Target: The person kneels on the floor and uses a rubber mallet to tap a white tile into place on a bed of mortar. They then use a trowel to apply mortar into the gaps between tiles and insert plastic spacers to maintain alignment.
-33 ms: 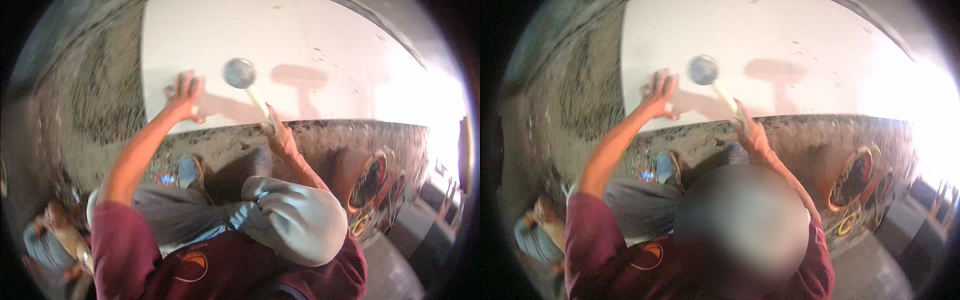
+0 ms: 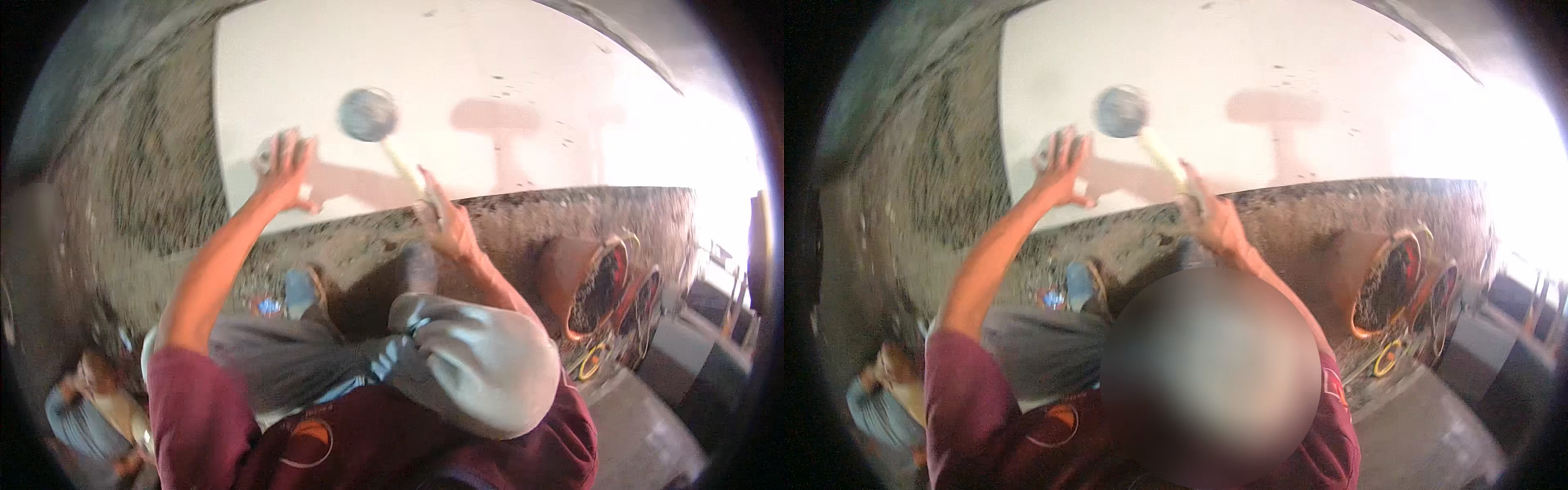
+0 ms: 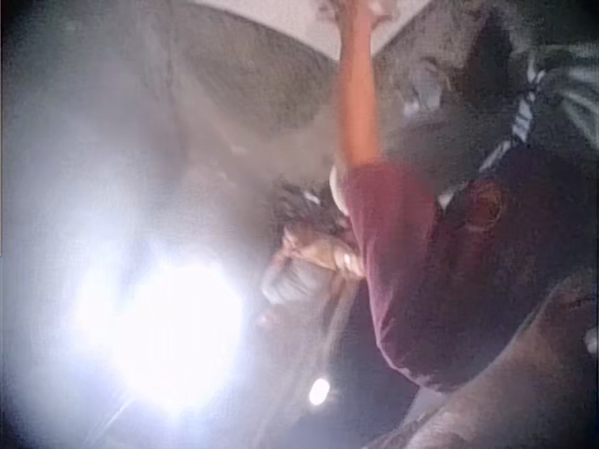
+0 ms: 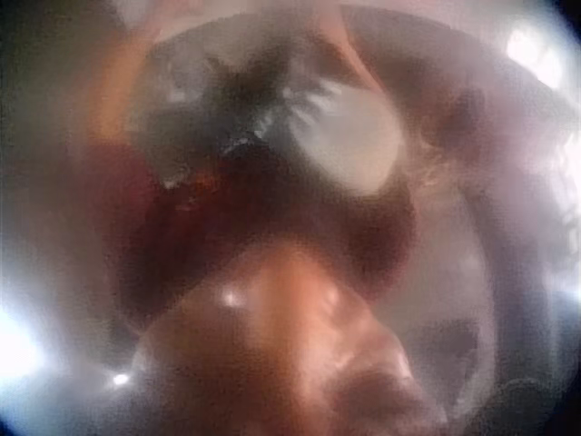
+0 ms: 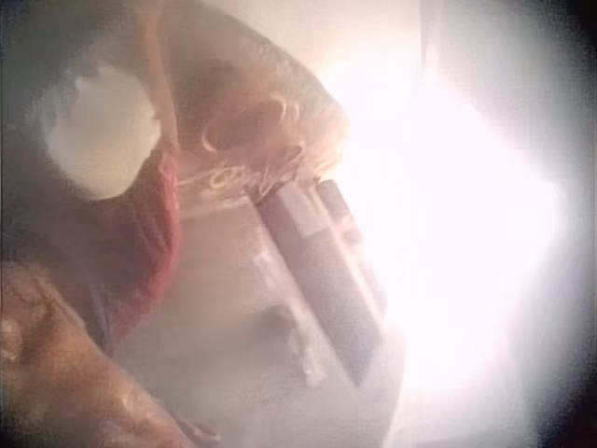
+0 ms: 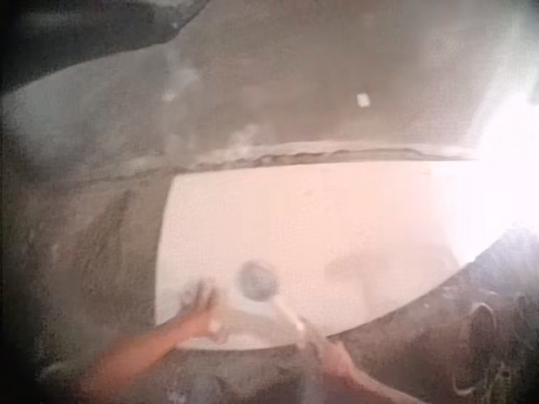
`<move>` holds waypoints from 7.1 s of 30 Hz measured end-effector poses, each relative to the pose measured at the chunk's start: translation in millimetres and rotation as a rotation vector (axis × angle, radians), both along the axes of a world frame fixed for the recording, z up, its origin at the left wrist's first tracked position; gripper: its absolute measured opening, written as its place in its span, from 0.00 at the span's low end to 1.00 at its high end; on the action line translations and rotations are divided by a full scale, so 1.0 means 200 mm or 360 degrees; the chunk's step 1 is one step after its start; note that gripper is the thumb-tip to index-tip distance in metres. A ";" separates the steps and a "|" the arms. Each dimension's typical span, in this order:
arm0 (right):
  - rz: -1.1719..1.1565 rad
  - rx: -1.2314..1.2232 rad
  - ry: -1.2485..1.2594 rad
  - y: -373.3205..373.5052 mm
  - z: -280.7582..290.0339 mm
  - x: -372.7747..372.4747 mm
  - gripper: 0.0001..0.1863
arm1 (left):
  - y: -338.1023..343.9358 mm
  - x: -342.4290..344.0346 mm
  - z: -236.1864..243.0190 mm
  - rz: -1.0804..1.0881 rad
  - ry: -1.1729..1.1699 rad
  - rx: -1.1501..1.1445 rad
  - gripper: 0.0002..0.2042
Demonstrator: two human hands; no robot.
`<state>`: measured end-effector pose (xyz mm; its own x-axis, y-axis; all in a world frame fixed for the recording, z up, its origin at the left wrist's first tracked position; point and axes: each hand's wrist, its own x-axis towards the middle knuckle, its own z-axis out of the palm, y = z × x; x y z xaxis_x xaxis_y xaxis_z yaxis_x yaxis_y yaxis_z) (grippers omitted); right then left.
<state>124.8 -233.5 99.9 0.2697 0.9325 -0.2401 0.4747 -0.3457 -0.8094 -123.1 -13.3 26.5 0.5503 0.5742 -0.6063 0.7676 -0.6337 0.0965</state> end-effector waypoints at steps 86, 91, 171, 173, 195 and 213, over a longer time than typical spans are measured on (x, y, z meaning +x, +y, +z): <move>0.0009 -0.0422 -0.0042 -0.06 -0.03 0.10 0.33 | 0.02 0.21 -0.11 0.0123 -0.0025 -0.0032 0.72; -0.0124 0.0288 -0.0036 -0.04 0.08 0.02 0.33 | 0.01 0.21 -0.10 0.0122 -0.0040 -0.0101 0.73; -0.0406 0.0733 0.0019 -0.04 0.16 0.15 0.34 | -0.10 0.55 -0.13 0.0046 -0.0236 0.0027 0.74; -0.0413 0.0730 0.0050 -0.07 0.14 0.14 0.34 | -0.05 0.47 -0.11 -0.0001 -0.0169 0.0021 0.73; -0.1549 0.0520 0.0222 -0.69 0.05 0.36 0.27 | -0.75 1.55 -0.09 -0.1188 -0.0464 0.0426 0.27; -0.1270 0.0267 0.0283 -0.53 0.07 0.28 0.29 | -0.41 1.21 -0.04 -0.0700 -0.0312 0.0004 0.41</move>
<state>180.4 -338.8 114.7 0.8358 0.5044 -0.2168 -0.0017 -0.3924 -0.9198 119.3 -96.1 17.5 0.8453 0.2625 -0.4654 0.3939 -0.8947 0.2107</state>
